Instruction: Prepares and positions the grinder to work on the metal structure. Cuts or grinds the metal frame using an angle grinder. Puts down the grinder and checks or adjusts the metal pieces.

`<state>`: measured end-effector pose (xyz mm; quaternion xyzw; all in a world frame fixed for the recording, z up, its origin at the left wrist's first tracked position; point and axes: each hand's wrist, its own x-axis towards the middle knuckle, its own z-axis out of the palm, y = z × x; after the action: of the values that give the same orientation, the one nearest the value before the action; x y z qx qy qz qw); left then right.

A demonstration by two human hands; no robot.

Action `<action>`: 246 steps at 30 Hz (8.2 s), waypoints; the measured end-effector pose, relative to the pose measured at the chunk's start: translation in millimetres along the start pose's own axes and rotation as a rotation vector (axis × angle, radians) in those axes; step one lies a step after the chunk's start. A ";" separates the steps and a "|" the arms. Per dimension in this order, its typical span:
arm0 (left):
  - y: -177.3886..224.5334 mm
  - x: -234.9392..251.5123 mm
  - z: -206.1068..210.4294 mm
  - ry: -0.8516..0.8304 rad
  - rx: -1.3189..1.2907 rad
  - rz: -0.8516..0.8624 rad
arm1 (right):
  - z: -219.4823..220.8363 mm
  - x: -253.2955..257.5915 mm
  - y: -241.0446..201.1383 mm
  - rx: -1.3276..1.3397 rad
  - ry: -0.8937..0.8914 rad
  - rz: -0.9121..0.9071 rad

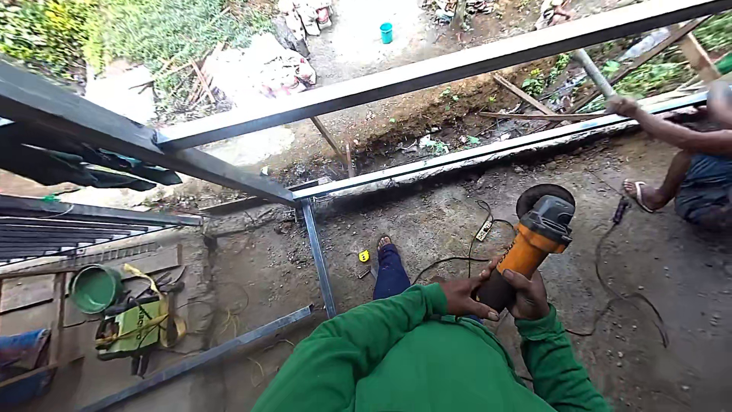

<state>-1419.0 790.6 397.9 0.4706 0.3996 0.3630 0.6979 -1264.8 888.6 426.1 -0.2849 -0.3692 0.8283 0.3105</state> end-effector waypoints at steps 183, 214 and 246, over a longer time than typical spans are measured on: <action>-555.9 172.2 -492.4 1.346 -0.195 -0.134 | -184.8 555.9 601.2 -0.187 0.013 0.502; -552.2 169.9 -493.5 1.351 -0.160 -0.181 | -181.9 554.8 599.9 -0.187 -0.014 0.483; -553.1 170.4 -494.1 1.361 -0.143 -0.190 | -182.9 555.2 601.6 -0.176 -0.014 0.484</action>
<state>-1720.0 960.0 -280.1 0.0539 0.7633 0.5404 0.3500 -1677.4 1049.0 -286.4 -0.3852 -0.3633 0.8450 0.0748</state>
